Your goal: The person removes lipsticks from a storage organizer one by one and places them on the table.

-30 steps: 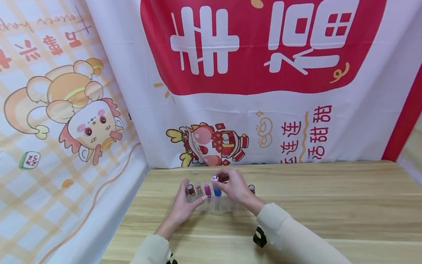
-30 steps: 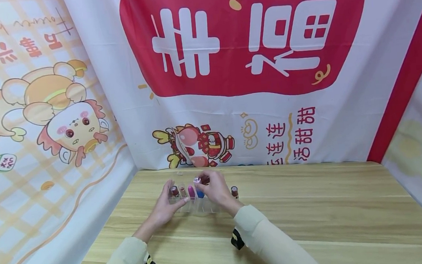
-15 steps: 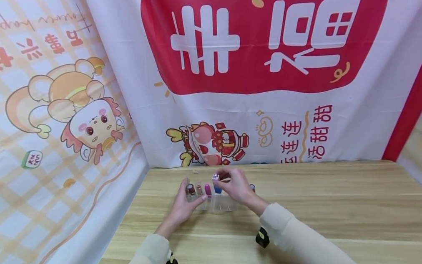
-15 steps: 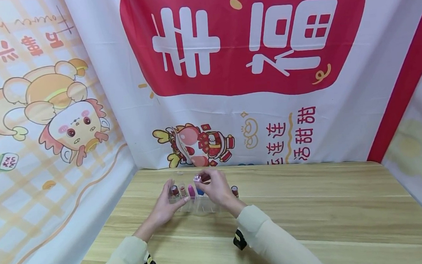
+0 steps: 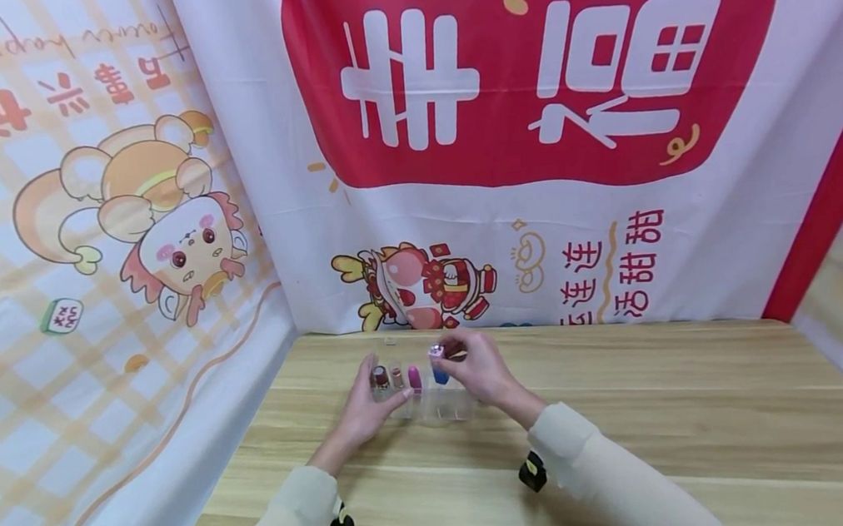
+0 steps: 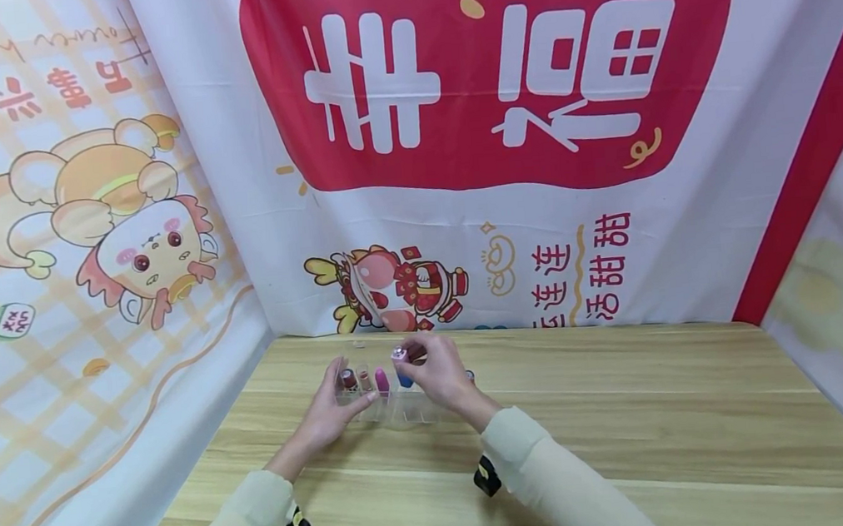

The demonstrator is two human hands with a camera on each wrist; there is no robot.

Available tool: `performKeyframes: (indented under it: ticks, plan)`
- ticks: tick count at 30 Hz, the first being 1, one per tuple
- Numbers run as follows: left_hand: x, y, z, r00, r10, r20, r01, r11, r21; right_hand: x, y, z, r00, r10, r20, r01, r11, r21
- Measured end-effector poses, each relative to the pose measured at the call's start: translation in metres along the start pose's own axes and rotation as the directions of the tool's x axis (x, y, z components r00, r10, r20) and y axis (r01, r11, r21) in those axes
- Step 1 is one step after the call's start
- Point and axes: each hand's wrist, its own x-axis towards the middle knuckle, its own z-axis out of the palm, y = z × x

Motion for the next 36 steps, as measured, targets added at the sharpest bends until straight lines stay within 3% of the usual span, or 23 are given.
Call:
performKeyframes:
  ticks: [24,36]
  plan:
    - [0.003,-0.003,0.001,1.000,0.026,0.000,-0.026,1.000,0.006,-0.003,0.000,-0.016,0.999,0.015,-0.029,-0.015,1.000,-0.015]
    - [0.002,-0.001,0.001,1.000,0.009,-0.004,-0.009,1.000,0.006,-0.005,-0.002,-0.022,0.999,0.021,-0.030,-0.021,1.000,0.010]
